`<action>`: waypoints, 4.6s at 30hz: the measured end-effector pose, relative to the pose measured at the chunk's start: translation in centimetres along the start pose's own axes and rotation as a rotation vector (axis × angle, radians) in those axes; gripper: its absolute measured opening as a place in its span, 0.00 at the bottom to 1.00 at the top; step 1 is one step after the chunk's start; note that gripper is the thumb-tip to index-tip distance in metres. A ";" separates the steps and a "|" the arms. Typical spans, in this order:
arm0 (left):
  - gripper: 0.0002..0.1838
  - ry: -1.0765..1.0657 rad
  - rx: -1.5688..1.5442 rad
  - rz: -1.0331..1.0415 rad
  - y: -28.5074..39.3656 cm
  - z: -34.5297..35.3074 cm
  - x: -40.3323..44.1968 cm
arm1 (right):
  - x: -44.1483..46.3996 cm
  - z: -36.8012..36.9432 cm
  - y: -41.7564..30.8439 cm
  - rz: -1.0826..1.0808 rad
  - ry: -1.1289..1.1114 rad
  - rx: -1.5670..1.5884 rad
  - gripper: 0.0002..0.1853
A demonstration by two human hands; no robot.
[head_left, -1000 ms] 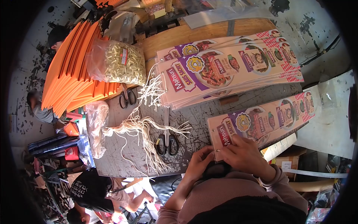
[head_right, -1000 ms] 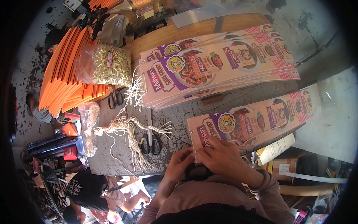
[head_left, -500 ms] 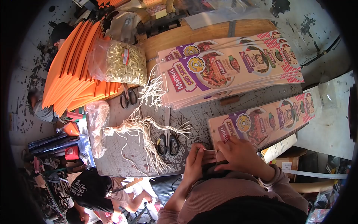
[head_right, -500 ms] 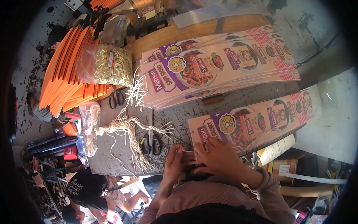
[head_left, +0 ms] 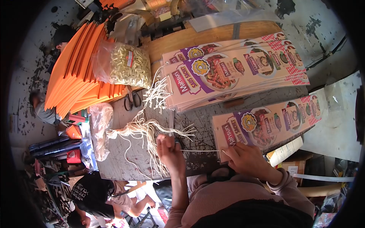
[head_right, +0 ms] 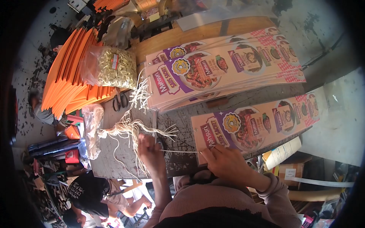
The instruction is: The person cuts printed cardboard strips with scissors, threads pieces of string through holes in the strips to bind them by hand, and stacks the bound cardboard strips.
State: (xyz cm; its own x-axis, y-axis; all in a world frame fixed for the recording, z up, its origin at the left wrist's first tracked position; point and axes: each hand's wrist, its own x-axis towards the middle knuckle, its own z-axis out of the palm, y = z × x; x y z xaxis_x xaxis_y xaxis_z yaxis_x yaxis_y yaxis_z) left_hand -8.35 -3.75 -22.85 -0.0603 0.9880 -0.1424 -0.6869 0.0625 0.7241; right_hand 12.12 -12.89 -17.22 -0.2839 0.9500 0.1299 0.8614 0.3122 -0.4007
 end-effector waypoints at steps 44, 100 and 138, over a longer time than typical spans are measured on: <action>0.11 -0.354 0.562 -0.496 -4.8 2.2 -2.3 | 3.7 -0.3 1.7 0.087 0.196 0.079 0.06; 0.34 -0.523 0.174 -0.016 -1.7 0.8 -2.7 | 6.1 3.6 -1.5 0.084 0.533 0.657 0.08; 0.07 -0.214 0.571 0.063 -2.4 0.2 -1.6 | 7.2 6.3 1.3 0.017 0.119 1.004 0.08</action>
State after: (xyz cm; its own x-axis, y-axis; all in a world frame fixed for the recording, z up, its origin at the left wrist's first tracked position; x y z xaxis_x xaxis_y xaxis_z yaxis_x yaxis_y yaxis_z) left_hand -6.49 -5.47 -24.23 0.0996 0.9950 0.0079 -0.1867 0.0109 0.9824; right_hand 8.55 -5.66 -22.57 -0.1835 0.9655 0.1845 0.0965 0.2045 -0.9741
